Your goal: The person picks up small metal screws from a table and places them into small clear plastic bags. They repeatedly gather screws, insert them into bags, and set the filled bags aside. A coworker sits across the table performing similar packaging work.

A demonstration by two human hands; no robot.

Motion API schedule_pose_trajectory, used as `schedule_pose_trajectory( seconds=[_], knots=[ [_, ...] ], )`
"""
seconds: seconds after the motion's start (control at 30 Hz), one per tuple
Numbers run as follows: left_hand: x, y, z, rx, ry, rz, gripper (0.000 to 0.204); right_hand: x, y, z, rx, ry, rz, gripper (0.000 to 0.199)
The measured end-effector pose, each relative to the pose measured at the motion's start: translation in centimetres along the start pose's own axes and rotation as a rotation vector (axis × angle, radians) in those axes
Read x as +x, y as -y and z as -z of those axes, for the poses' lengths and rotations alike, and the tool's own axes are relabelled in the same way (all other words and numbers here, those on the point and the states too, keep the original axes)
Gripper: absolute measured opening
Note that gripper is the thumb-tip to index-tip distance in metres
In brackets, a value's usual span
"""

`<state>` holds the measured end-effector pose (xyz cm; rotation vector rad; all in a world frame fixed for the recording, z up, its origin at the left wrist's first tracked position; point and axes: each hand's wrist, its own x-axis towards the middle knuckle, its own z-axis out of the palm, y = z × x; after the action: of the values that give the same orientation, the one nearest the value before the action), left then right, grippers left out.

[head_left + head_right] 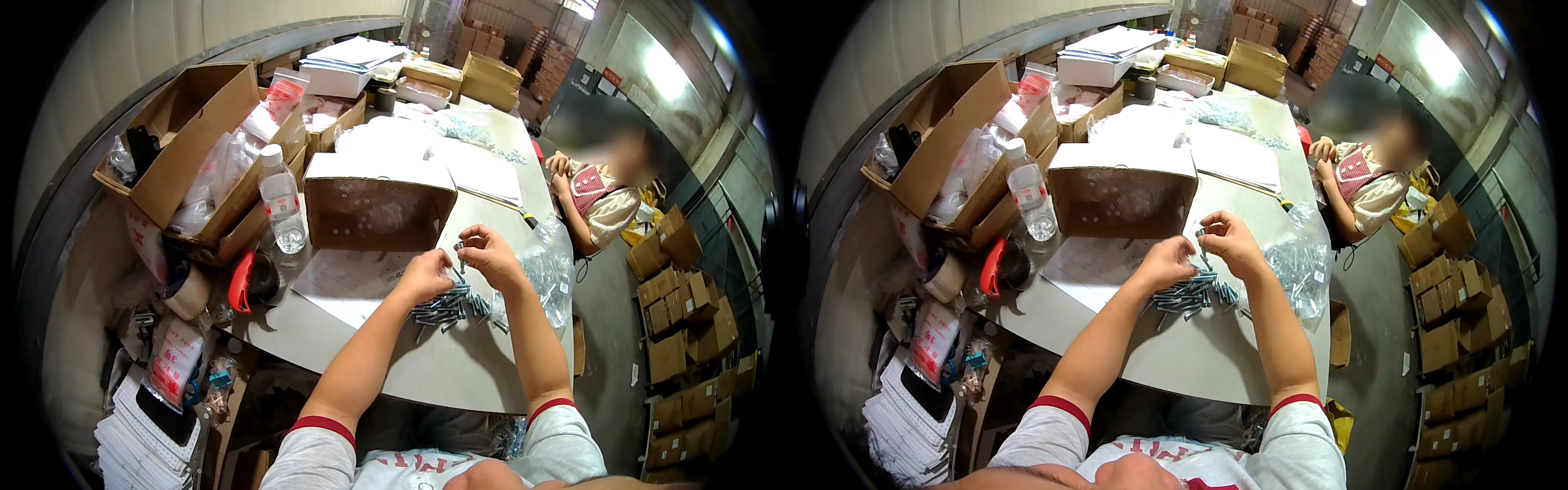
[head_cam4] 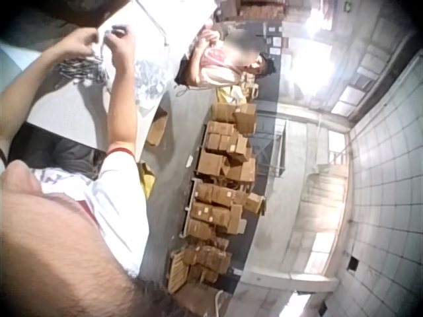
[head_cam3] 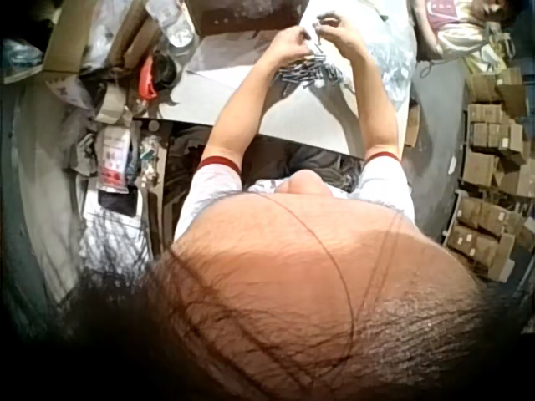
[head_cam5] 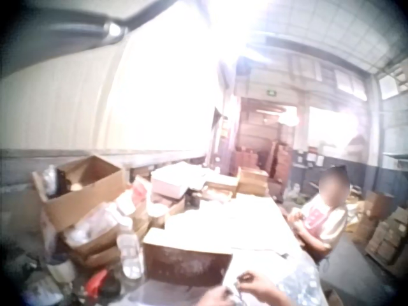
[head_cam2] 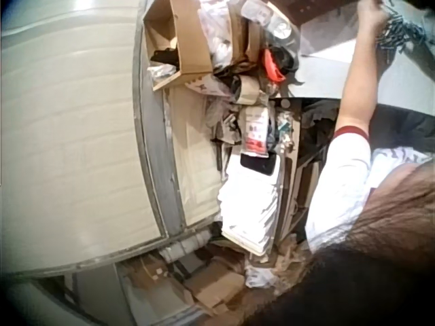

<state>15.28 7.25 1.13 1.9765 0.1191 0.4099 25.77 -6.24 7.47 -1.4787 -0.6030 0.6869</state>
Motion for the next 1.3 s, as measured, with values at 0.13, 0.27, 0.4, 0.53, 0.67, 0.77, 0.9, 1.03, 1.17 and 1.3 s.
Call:
schedule_pose_trajectory(
  seconds=[0.13,0.27,0.4,0.53,0.67,0.77,0.9,1.03,1.17,1.3],
  knots=[
    [0.4,0.5,-1.1,-0.426,0.253,-0.045,0.037,-1.4,1.2,-2.0,0.156,0.083,0.035,0.030],
    [0.4,-0.4,-0.8,-0.822,0.335,0.044,0.035,-2.2,1.3,-2.8,-0.052,0.025,0.226,0.027],
    [0.2,-1.3,-0.5,-0.921,0.267,0.053,0.034,-2.1,0.8,-3.0,-0.134,0.004,0.320,0.024],
    [0.1,-0.7,0.4,-0.834,0.103,-0.032,0.031,-1.3,1.1,-2.4,-0.218,-0.109,0.421,0.026],
    [0.3,-1.1,1.1,-0.782,-0.104,-0.053,0.034,0.5,-2.4,0.6,-0.824,-0.165,0.309,0.023],
    [0.7,-1.1,1.4,-0.809,-0.227,-0.089,0.036,0.4,-5.7,0.5,-1.197,-0.116,0.302,0.023],
    [0.7,-1.5,1.9,-0.786,-0.344,-0.121,0.037,1.3,-5.5,0.1,-1.141,-0.094,0.354,0.028],
    [0.3,-2.2,2.5,-0.610,-0.388,-0.239,0.036,1.1,-4.2,-0.9,-0.975,0.135,0.322,0.034],
    [0.9,-0.7,2.0,-0.703,-0.362,-0.211,0.036,0.9,-3.8,-1.1,-1.232,0.176,0.357,0.032],
    [0.7,-1.1,2.1,-0.779,-0.333,-0.106,0.038,1.2,-4.1,-1.1,-1.460,0.132,0.351,0.028]
  ],
)
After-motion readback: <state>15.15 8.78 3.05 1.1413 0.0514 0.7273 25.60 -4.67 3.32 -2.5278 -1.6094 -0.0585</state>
